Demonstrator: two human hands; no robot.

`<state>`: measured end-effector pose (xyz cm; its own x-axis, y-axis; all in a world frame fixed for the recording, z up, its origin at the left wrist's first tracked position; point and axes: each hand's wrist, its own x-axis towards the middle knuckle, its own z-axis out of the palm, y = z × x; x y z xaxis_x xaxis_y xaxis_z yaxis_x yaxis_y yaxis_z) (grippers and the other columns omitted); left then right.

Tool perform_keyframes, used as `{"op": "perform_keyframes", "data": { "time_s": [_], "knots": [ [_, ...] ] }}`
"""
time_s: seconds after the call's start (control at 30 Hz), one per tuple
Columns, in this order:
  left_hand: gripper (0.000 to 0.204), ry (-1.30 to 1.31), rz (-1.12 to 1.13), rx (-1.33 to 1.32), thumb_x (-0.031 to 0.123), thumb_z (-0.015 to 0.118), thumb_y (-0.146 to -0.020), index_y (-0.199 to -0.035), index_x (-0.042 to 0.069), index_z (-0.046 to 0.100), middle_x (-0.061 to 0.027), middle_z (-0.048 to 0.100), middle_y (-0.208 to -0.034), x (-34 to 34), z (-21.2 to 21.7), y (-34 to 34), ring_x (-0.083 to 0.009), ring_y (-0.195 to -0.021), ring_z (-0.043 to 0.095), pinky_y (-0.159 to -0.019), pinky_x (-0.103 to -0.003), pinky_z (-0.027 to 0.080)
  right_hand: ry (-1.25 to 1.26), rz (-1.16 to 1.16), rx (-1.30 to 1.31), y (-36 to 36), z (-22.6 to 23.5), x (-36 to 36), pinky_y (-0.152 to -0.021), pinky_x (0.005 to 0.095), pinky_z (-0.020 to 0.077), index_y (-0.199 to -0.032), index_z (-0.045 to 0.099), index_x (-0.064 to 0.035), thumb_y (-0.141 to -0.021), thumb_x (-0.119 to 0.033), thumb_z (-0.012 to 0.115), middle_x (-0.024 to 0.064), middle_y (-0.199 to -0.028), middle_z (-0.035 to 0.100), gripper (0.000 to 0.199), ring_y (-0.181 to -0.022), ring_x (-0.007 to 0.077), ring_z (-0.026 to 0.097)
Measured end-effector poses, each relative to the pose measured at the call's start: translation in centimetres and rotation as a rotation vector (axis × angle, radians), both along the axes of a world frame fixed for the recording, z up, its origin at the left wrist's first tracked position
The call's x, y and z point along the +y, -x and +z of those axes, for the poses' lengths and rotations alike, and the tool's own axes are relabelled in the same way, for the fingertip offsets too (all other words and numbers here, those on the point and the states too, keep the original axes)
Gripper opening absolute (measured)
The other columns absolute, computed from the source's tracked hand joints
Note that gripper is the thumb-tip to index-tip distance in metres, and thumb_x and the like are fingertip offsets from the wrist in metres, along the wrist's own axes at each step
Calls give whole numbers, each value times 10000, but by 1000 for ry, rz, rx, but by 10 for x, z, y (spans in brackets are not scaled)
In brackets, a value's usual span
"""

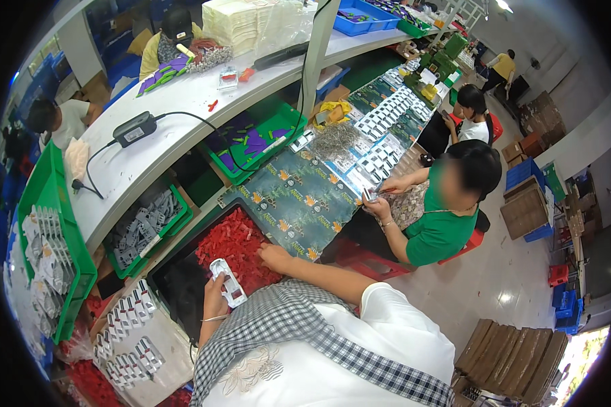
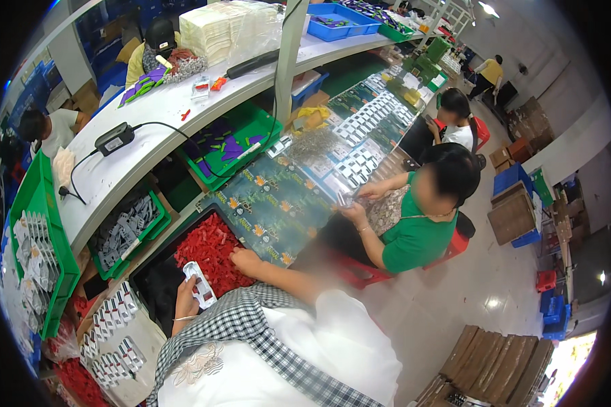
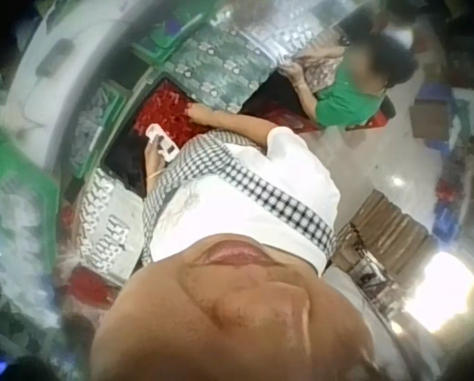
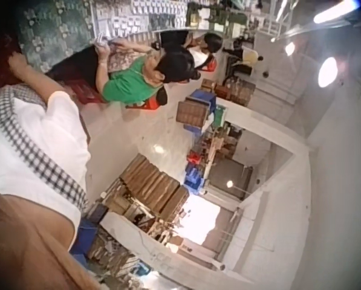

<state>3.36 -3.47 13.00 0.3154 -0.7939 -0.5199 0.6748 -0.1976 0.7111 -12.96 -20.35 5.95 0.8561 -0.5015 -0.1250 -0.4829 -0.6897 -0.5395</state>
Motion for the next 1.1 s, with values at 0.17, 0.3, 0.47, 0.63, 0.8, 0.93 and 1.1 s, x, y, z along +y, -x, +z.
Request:
{"op": "perform_keyframes", "data": {
  "time_s": [0.17,0.3,0.47,0.63,0.8,0.93,1.1],
  "knots": [
    [252,-22,9,46,179,472,-941,-1114,1,513,-150,632,-974,1,7,6,-241,-854,628,-743,-394,521,17,34,116,1,-2,-2,-743,431,490,-846,605,-10,-677,4,569,189,-948,571,174,-873,379,586],
    [263,-59,24,46,176,478,-939,-1165,42,492,-118,612,-1039,7,1,7,-242,-917,611,-765,-432,507,-50,-87,-111,1,13,4,-754,430,480,-863,610,-56,-718,-20,576,156,-940,574,154,-890,355,577],
    [250,-66,32,-29,182,471,-940,-1147,47,506,-105,608,-1005,-2,-3,6,-213,-838,625,-689,-362,537,-174,-24,-340,-13,70,1,-773,445,455,-971,590,-89,-816,-109,579,136,-926,588,157,-909,342,566],
    [216,14,106,-117,194,457,-951,-1100,48,514,-70,597,-944,-22,7,13,-168,-784,611,-659,-330,543,-248,3,-482,-29,115,13,-646,398,484,-887,548,-12,-783,-121,638,143,-792,603,176,-758,322,611],
    [216,125,83,-216,139,434,-962,-1122,17,512,-58,594,-1002,-33,2,30,-133,-886,578,-782,-275,465,57,122,-239,-40,105,30,-665,431,489,-841,564,8,-799,-124,572,179,-860,579,139,-782,367,604],
    [230,47,73,-92,134,434,-962,-1138,7,510,-58,594,-1020,-24,-5,32,-131,-907,573,-805,-276,452,63,164,-237,-36,86,39,-701,426,495,-832,564,29,-818,-102,527,188,-882,576,136,-828,367,604],
    [244,74,86,-147,148,440,-963,-1138,-3,520,-54,596,-1025,-21,-1,32,-124,-929,563,-811,-268,443,334,193,-386,-38,88,38,-720,412,439,-837,595,14,-788,-112,527,151,-931,542,151,-910,310,526]
  ]
}}
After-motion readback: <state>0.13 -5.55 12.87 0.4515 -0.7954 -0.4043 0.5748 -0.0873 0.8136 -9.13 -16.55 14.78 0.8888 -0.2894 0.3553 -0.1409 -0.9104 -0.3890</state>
